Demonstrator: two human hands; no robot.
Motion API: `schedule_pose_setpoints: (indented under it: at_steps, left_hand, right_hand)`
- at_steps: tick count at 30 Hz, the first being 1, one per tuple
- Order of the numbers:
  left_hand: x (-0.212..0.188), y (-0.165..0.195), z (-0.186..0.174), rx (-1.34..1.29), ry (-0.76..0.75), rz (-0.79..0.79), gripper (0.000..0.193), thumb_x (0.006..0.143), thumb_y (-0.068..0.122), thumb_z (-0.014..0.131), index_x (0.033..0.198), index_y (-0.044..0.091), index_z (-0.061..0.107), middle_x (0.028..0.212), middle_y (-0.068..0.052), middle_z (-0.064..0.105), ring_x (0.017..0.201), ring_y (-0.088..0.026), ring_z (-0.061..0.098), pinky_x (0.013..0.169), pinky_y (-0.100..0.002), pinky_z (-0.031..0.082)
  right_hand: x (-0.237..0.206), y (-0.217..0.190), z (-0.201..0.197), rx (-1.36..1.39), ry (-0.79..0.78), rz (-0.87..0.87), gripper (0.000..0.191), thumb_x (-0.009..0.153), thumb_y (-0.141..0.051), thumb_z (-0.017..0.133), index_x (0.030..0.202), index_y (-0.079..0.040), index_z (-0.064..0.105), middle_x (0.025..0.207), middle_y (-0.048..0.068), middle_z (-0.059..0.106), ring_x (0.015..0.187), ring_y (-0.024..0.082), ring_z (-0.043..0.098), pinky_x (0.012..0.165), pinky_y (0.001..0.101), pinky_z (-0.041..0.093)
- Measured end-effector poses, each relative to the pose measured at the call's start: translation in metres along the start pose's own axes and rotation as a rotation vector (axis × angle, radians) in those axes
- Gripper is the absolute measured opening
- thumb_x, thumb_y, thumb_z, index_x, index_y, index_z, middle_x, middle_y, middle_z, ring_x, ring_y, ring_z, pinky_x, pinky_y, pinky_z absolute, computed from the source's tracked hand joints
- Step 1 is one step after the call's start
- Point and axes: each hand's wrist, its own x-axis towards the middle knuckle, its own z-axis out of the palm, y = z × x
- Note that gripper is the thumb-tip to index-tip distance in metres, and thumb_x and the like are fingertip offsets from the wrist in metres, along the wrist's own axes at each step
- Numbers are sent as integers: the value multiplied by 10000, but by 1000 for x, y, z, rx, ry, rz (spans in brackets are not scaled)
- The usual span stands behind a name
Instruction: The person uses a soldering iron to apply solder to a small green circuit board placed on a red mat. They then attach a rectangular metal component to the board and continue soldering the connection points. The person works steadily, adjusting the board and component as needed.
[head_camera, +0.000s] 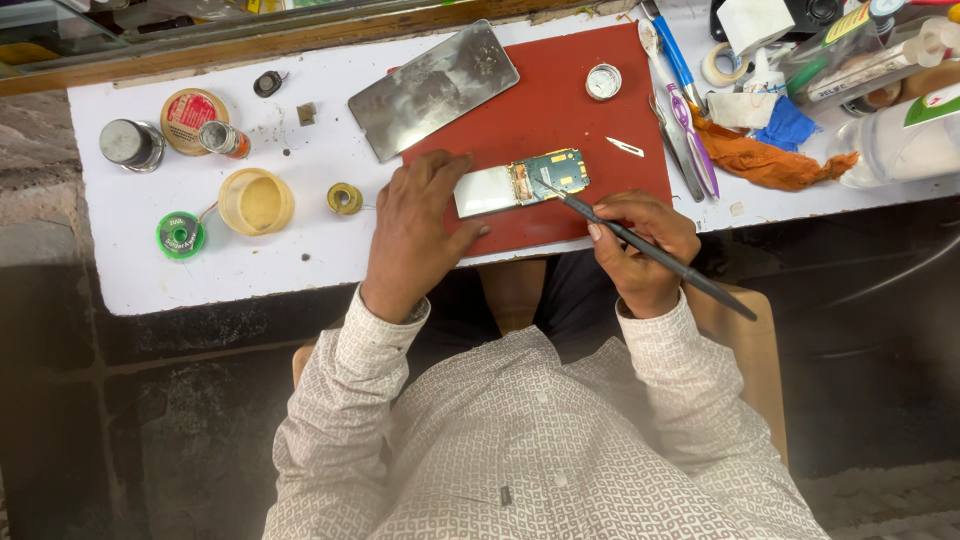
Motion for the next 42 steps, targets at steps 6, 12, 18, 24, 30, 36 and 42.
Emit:
schedule_pose_setpoints:
  at_steps: [6, 12, 18, 24, 30, 36, 42]
  left_hand:
    - [-6, 0, -6, -64, 7, -2, 600, 817, 149, 818, 1379, 117, 611, 1269, -76, 651, 1163, -288, 575, 999, -431, 439]
    - [-10, 6, -9, -114, 19, -26, 622, 795, 147, 815, 1378, 82, 610, 1300, -103, 596, 1165, -305, 571, 1008, -427, 446]
    - [-8, 10, -9, 42, -7, -65, 565, 759, 223, 862, 1255, 47, 659, 1332, -143, 537, 1155, -333, 534, 947, -471, 430]
    - [-3, 9, -15, 12, -24, -56, 489, 761, 220, 860, 1193, 74, 684, 1262, -104, 556, 1122, -304, 544, 918, -458, 421]
    - [-4, 15, -18, 9, 2, -2, 473, 742, 193, 830, 1156, 72, 638, 1225, -101, 560, 1083, -301, 550, 887, -448, 419]
    - [-10, 18, -26, -21, -3, 43, 458, 828, 144, 769, 1237, 56, 583, 1188, -112, 622, 1055, -320, 604, 886, -427, 438]
    - [-11, 18, -25, -316, -10, -25, 497, 852, 73, 774, 1301, 30, 565, 1174, -121, 647, 945, -278, 659, 833, -379, 534]
  right_hand:
    - [13, -13, 1, -23, -73, 74, 170, 919, 21, 752, 1069, 57, 681, 982, 148, 725, 872, 156, 720, 761, 242, 588]
    - [17, -16, 0, -12, -92, 123, 149, 946, 37, 739, 1078, 67, 677, 990, 139, 722, 890, 138, 721, 791, 233, 590]
    - [15, -15, -4, -3, -61, 167, 132, 946, 40, 743, 1058, 58, 676, 943, 112, 711, 753, 73, 649, 650, 186, 494]
    - [13, -19, -5, -22, -35, 196, 149, 931, 0, 764, 1044, 54, 682, 880, 106, 700, 644, 46, 558, 577, 171, 418]
    - [12, -24, -6, 1, -45, 71, 155, 953, -28, 752, 1051, 50, 660, 965, 150, 715, 818, 146, 684, 698, 215, 551]
    - [13, -31, -6, 2, -54, 13, 157, 914, 14, 747, 1036, 41, 653, 951, 154, 709, 834, 216, 717, 734, 271, 591]
    - [15, -35, -6, 3, -79, 47, 170, 896, 30, 752, 1031, 33, 650, 944, 150, 712, 824, 213, 721, 741, 284, 594]
